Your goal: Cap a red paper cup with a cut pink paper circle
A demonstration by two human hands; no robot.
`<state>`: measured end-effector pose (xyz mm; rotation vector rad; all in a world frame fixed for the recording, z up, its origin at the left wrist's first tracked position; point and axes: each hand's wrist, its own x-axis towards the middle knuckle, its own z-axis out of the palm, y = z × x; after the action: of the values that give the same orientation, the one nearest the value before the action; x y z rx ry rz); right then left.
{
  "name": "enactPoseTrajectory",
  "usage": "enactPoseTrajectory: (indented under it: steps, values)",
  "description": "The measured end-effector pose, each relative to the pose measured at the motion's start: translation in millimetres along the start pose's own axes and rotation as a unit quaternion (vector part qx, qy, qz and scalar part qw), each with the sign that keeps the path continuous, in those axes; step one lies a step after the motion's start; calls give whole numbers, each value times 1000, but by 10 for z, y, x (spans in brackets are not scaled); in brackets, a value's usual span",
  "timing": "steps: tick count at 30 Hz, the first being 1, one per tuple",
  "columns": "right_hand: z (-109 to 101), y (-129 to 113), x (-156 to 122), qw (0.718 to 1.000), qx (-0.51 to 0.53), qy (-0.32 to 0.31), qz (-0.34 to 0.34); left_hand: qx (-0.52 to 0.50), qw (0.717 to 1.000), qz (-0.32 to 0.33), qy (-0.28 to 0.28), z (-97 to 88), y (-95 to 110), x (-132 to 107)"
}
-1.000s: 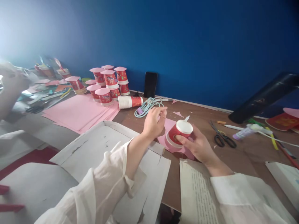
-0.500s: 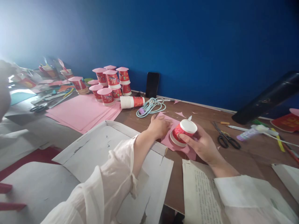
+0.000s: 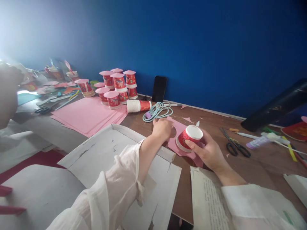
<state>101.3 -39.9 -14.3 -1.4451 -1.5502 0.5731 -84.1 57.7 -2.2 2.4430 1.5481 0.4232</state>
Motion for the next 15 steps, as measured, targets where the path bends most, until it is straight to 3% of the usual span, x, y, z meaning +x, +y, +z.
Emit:
enactPoseTrajectory:
  steps: [15]
  values:
    - [42,-50,5,999,-43,-20,-7,-2,999,4,46,-167,67,-128]
